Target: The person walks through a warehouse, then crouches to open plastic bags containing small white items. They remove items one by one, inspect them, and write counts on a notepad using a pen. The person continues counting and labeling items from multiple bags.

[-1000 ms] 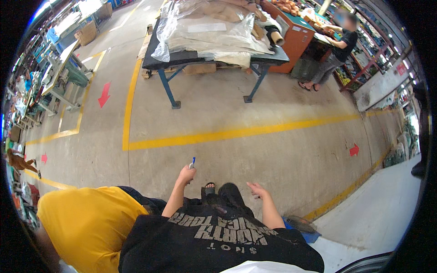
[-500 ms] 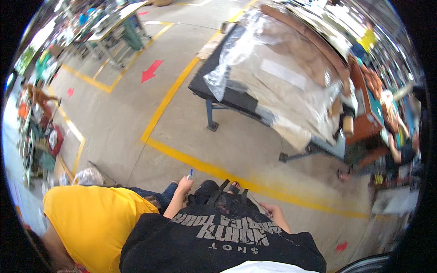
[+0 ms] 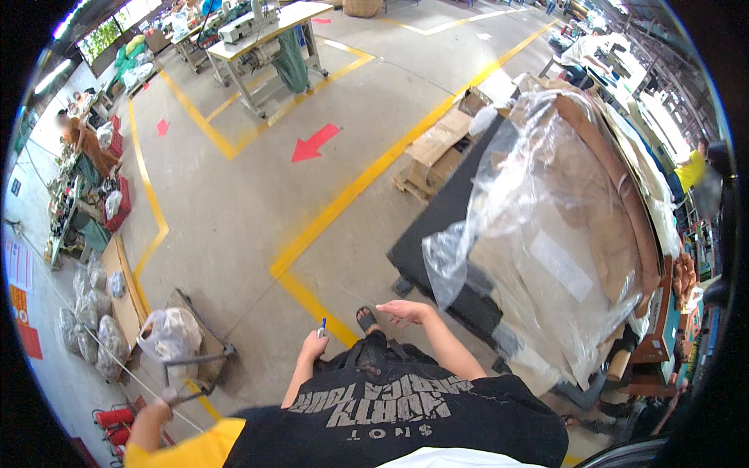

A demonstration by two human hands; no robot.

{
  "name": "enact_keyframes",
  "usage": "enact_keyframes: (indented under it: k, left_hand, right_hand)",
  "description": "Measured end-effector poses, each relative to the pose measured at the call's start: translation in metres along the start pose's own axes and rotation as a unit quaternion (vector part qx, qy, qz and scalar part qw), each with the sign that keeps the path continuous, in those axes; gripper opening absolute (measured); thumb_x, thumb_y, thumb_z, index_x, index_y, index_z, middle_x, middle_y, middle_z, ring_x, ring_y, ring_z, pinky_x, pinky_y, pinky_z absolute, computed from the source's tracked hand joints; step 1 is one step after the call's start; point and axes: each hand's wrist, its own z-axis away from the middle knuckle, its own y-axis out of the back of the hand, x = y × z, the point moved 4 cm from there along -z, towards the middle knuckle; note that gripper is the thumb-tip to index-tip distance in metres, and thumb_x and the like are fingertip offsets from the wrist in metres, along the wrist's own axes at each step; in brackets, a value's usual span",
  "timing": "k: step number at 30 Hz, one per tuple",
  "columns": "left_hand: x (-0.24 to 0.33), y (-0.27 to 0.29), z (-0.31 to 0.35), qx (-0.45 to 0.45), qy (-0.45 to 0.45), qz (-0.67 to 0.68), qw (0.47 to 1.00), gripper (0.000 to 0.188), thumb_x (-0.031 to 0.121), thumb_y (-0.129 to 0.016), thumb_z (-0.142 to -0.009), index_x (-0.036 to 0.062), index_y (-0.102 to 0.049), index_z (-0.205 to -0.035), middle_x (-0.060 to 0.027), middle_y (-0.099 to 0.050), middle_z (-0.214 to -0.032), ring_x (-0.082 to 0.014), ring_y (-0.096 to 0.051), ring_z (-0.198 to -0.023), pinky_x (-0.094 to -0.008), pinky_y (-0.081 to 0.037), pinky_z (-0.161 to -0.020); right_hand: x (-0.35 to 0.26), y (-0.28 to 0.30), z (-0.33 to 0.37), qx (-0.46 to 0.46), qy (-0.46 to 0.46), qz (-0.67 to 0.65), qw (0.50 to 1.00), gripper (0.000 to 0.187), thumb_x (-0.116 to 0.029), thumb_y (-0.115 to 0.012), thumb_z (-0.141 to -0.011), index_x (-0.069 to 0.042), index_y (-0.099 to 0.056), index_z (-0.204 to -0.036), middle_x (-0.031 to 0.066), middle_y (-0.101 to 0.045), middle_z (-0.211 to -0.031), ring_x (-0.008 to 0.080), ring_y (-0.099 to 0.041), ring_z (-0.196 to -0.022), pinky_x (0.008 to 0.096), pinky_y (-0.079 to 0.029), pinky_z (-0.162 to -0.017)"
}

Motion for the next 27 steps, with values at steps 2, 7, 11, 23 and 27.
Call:
enact_keyframes:
  k: [2, 7, 11, 23, 27]
  left_hand:
    - [0.043, 0.034, -0.019, -0.017, 0.017, -0.011, 1.0, 0.019, 0.024, -0.059, -0.087, 0.0055, -0.053, -0.088, -0.0055, -0.054, -0.064, -0.0201, -0.055, -0.051, -0.0368, -0.045, -0.048]
    - [0.124, 0.138, -0.082, 0.037, 0.003, 0.107, 0.994, 0.019, 0.023, -0.061, -0.09, 0.0055, -0.053, -0.095, -0.0048, -0.056, -0.068, -0.0178, -0.056, -0.055, -0.0346, -0.046, -0.051]
    - [0.164, 0.217, -0.157, 0.056, 0.022, 0.174, 0.983, 0.018, 0.022, -0.061, -0.091, 0.0053, -0.054, -0.095, -0.004, -0.055, -0.069, -0.0178, -0.056, -0.056, -0.0348, -0.046, -0.051]
    - [0.178, 0.368, -0.336, 0.026, 0.225, 0.121, 0.967, 0.018, 0.02, -0.064, -0.085, 0.0023, -0.058, -0.085, -0.0086, -0.059, -0.069, -0.0232, -0.061, -0.059, -0.0394, -0.048, -0.051]
    - [0.257, 0.4, -0.444, -0.004, 0.193, 0.106, 0.976, 0.019, 0.02, -0.063, -0.085, 0.0013, -0.058, -0.085, -0.0092, -0.059, -0.07, -0.0244, -0.061, -0.059, -0.0405, -0.048, -0.05]
  right_hand:
    - [-0.057, 0.025, -0.013, 0.024, 0.033, -0.02, 0.999, 0.084, -0.069, -0.055, -0.091, -0.009, -0.042, -0.148, 0.0154, -0.052, -0.136, 0.0275, -0.055, -0.117, 0.048, -0.049, -0.097]
    - [-0.168, 0.097, -0.088, -0.001, 0.06, -0.101, 0.993, 0.073, -0.067, -0.052, -0.093, -0.01, -0.05, -0.139, 0.0086, -0.057, -0.111, 0.0213, -0.058, -0.093, 0.0429, -0.054, -0.079]
    - [-0.208, 0.169, -0.161, 0.011, 0.053, -0.103, 0.993, 0.076, -0.073, -0.053, -0.089, -0.008, -0.055, -0.129, 0.0059, -0.056, -0.093, 0.0193, -0.055, -0.078, 0.0386, -0.053, -0.066]
    - [-0.356, 0.344, -0.275, -0.062, -0.218, 0.191, 0.955, 0.098, -0.077, -0.059, -0.08, -0.011, -0.042, -0.151, 0.0136, -0.039, -0.154, 0.027, -0.044, -0.136, 0.0441, -0.037, -0.108]
    - [-0.48, 0.436, -0.331, -0.036, -0.206, 0.178, 0.962, 0.086, -0.072, -0.058, -0.085, -0.016, -0.047, -0.149, 0.0192, -0.045, -0.152, 0.0322, -0.053, -0.131, 0.0449, -0.047, -0.101]
